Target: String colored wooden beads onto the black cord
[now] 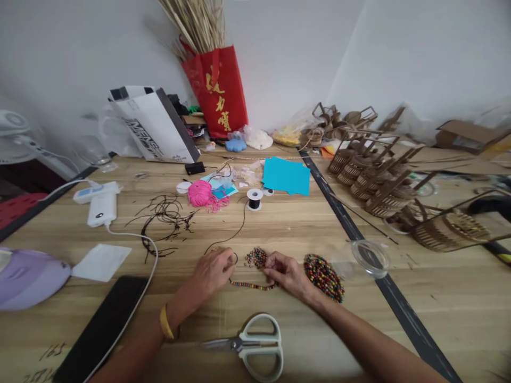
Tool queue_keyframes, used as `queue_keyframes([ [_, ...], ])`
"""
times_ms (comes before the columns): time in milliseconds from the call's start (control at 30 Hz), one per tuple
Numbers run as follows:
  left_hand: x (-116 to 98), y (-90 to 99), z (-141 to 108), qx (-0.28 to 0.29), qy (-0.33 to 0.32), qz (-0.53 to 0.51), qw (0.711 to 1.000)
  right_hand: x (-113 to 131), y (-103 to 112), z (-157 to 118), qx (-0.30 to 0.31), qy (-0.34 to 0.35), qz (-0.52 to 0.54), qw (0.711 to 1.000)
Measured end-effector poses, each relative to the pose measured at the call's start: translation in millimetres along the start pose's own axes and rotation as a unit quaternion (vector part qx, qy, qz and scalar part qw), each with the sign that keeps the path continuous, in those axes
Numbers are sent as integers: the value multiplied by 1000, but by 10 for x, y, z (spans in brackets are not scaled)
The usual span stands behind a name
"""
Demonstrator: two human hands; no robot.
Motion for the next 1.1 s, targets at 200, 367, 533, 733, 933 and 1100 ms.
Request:
queue_keyframes([
  [200,-251,-144,107,-1,-73,-132,989,147,-17,-60,-10,87,-123,989],
  [367,-337,-325,168,40,-88,-200,975,256,-70,-88,-6,147,-173,974],
  [533,-358,-415,177,59,-94,-232,966,241,-89,-84,1,153,-182,971],
  [733,-378,-421,151,53,-86,-232,968,256,-111,-91,10,156,-196,968],
  [933,-315,-428,148,36,-84,-246,965,270,-129,-82,17,170,-203,964],
  [1100,-294,-360,134,26,-69,-242,968,334,-122,-75,12,202,-210,956],
])
Point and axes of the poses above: each hand's wrist, its own z-axis towards the middle knuckle, its own y-axis out of the back of the hand, x = y × z, the point moved 9 cm from there along z, towards the middle knuckle, and after that the axes turned 2 degrees about y, right-handed, at the moved point
